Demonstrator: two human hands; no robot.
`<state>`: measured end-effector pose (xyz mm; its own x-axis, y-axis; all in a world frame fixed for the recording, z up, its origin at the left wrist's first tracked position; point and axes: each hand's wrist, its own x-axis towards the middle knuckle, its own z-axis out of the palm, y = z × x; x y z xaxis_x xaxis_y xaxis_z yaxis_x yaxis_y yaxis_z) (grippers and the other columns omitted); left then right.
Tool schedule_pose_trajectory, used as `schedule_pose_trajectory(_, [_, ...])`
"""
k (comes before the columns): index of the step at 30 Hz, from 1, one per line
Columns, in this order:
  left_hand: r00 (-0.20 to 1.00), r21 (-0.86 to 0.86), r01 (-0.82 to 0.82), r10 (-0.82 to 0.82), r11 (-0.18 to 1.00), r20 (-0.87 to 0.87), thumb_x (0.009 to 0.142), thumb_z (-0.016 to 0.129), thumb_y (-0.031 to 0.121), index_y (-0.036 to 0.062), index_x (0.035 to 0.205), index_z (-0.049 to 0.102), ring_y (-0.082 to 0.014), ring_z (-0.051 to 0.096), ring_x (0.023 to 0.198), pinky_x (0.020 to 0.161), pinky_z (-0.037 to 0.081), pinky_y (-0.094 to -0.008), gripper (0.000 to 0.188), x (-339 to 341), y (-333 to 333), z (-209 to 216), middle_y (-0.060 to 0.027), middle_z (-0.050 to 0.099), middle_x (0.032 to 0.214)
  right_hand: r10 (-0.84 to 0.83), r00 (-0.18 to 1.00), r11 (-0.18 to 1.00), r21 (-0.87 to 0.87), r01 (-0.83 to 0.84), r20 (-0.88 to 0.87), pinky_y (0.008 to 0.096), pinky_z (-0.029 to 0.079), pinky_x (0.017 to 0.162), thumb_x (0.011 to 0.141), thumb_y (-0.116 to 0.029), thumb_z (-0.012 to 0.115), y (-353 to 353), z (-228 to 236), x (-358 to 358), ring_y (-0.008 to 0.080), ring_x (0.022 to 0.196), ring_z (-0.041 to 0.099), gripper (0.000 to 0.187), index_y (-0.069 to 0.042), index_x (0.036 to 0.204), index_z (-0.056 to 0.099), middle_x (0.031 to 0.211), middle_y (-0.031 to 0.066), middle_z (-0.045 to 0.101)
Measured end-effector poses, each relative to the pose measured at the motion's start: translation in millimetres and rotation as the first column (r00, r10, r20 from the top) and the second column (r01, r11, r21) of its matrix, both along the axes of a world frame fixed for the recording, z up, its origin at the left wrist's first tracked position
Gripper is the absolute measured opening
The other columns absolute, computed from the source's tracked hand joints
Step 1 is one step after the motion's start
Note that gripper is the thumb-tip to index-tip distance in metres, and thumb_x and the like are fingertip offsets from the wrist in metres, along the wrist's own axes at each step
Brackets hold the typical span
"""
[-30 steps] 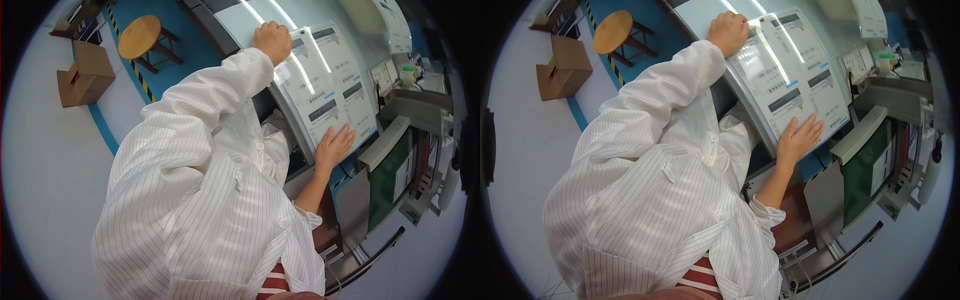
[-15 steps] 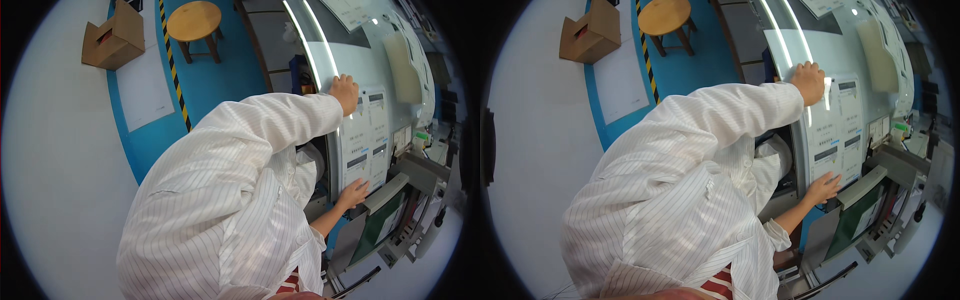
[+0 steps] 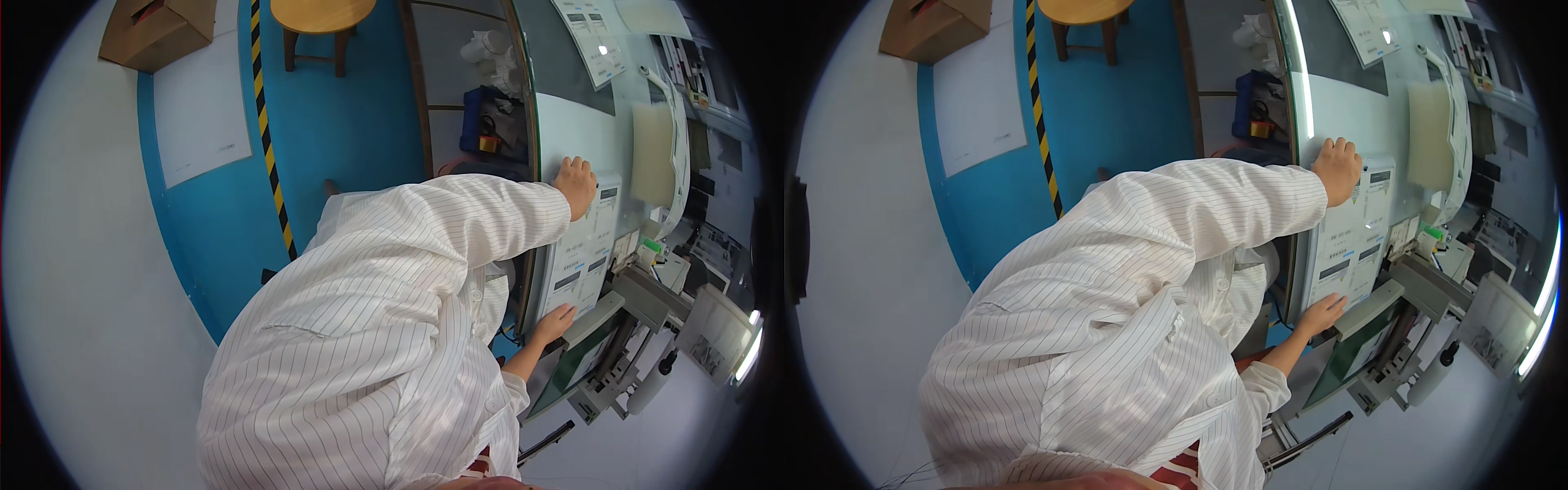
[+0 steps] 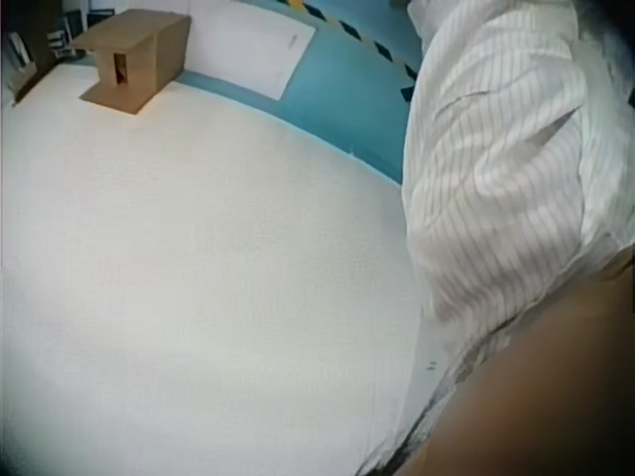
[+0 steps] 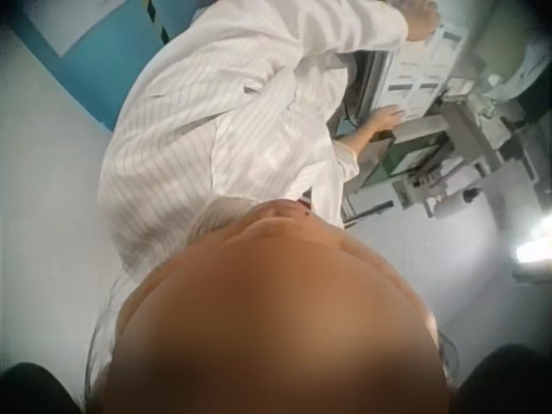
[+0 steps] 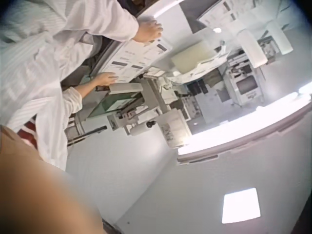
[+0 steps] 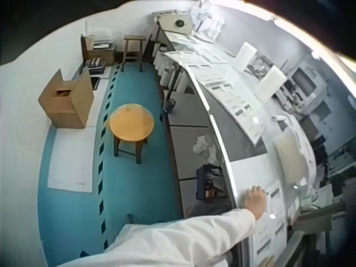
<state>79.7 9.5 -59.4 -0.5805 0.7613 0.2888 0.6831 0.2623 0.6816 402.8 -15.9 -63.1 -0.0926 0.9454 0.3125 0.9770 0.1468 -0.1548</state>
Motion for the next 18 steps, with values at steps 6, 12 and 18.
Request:
schedule_pose_trajectory(6, [0.999, 0.018, 0.034, -0.034, 0.999, -0.001, 0.08, 0.056, 0.012, 0.0002, 0.095, 0.065, -0.0261, 0.051, 0.095, 0.085, 0.038, -0.0391, 0.021, 2.4, -2.9, -0.4, -0.0129, 0.058, 0.097, -0.052, 0.999, 0.998, 0.018, 0.052, -0.003, 0.0442, 0.036, 0.101, 0.097, -0.041, 0.041, -9.3, 5.3, -5.8, 0.0432, 0.12, 0.047, 0.056, 0.001, 0.133, 0.049, 0.128, 0.0269, 0.051])
schedule_pose_trajectory(12, [0.999, 0.018, 0.039, -0.038, 0.999, -0.036, 0.081, 0.057, 0.021, 0.0029, 0.098, 0.067, -0.0293, 0.054, 0.102, 0.088, 0.042, -0.0411, 0.026, -0.2, 5.6, -8.9, -0.0144, 0.06, 0.104, -0.118, 0.992, 0.993, 0.026, 0.117, 0.046, 0.045, 0.037, 0.102, 0.096, -0.042, 0.042, -15.2, 5.1, -7.9, 0.0416, 0.124, 0.045, 0.055, -0.006, 0.136, 0.048, 0.134, 0.0238, 0.048])
schedule_pose_trajectory(18, [0.977, -0.012, 0.078, -0.079, 0.997, -0.198, 0.086, 0.05, 0.021, 0.0024, 0.099, 0.067, -0.0319, 0.056, 0.102, 0.088, 0.046, -0.0433, 0.028, -11.2, 3.4, -8.5, -0.016, 0.061, 0.107, -0.176, 0.982, 0.984, -0.024, 0.175, -0.067, 0.0551, 0.034, 0.103, 0.093, -0.046, 0.044, -13.6, -0.3, -9.5, 0.0459, 0.128, 0.037, 0.053, -0.018, 0.138, 0.048, 0.145, 0.0216, 0.039])
